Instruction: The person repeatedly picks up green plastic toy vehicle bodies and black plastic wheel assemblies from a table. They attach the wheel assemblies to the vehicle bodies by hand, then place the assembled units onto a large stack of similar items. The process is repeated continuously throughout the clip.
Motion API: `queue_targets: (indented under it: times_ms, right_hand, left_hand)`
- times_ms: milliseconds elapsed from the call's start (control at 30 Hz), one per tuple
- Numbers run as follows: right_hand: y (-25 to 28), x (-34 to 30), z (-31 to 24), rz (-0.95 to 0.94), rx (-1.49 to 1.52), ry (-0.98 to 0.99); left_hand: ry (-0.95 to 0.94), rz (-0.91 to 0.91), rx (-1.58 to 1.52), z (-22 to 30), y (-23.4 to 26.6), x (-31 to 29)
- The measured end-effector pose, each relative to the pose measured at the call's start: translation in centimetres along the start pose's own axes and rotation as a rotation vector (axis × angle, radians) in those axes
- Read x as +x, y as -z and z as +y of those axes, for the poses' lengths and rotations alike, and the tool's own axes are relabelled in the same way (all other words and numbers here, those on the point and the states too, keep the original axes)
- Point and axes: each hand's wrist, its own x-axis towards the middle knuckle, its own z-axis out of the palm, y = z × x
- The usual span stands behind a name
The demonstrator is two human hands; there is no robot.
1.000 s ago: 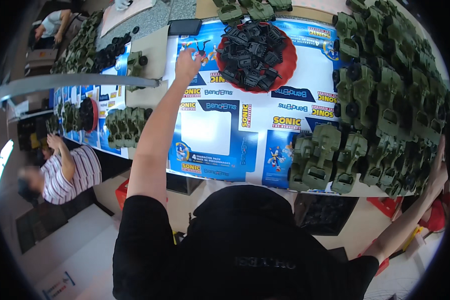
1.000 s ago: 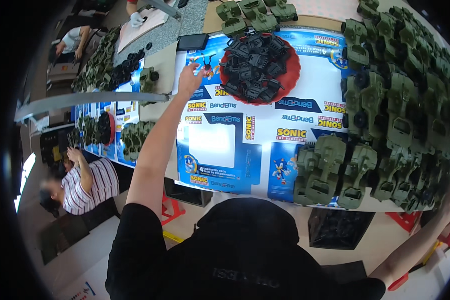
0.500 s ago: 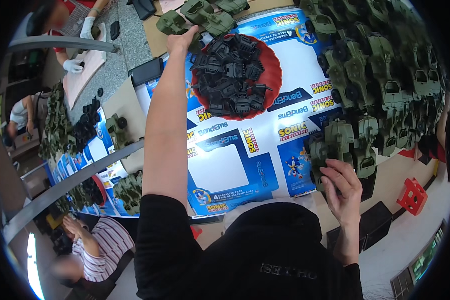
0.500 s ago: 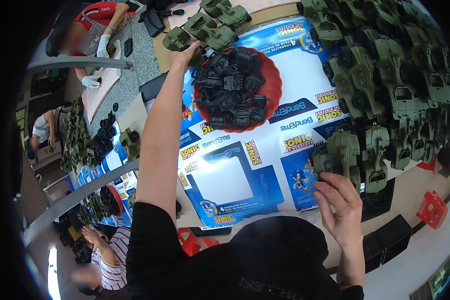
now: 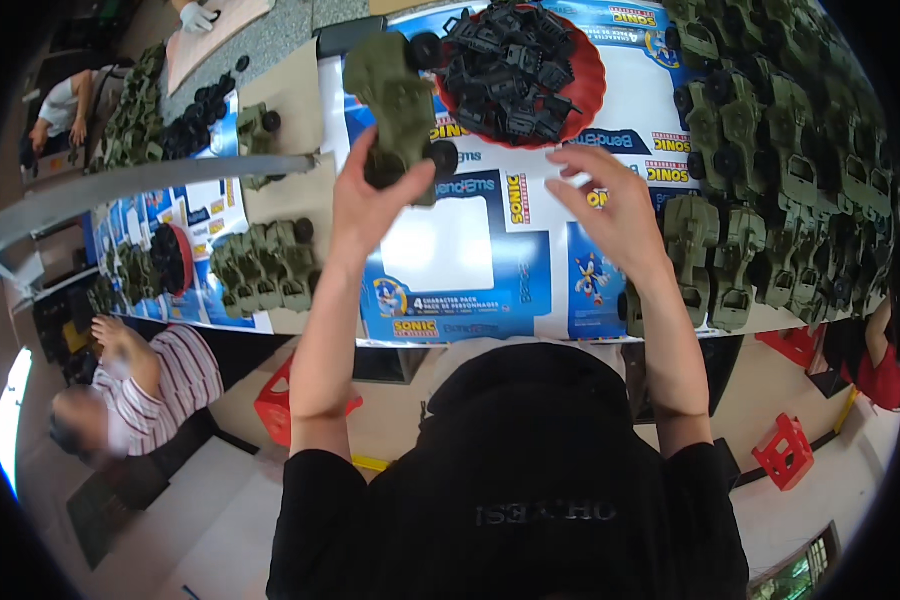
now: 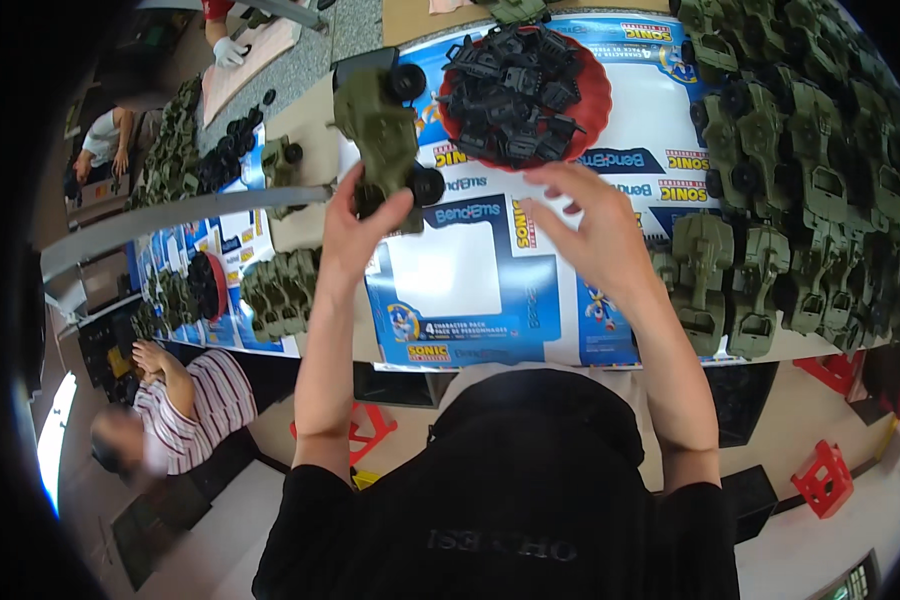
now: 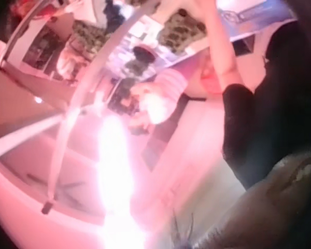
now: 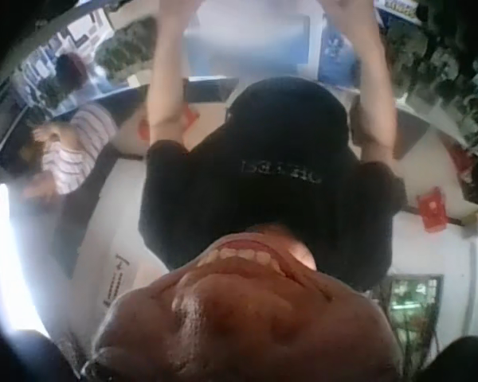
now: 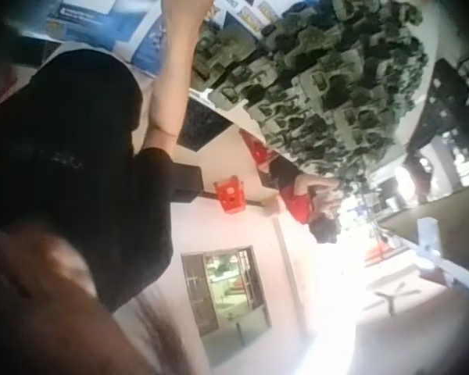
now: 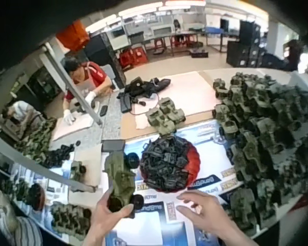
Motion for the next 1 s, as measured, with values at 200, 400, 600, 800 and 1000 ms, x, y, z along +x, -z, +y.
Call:
queue_targets:
  times_ms: [200, 400, 600, 800, 1000]
  right_hand:
    - [0.8, 6.0, 10.8, 0.130, -0.225, -0.063]
    - [0.3, 10.7, 14.1, 0.129, -0.478, -0.005]
    - [-0.2, 16.4, 17.9, 0.108, -0.459, -0.105]
    - [-3.1, 20.6, 16.3, 0.104, -0.347, -0.654]
    - [-0.4, 16.7, 14.2, 0.200, 0.108, -0.444]
  left_hand:
    - [-0.031, -0.044, 0.439, -6.4, -1.9, -12.9]
    - [0.198, -0.151, 0.534, -12.1, -3.5, -16.2]
    - [0.194, 0.016, 0.524, -11.2, -4.2, -13.5]
    - [0.364, 0.055, 0.453, -9.8, -6.2, -9.1]
    - [0.141, 0.011, 0.332, -12.6, -4.9, -9.1]
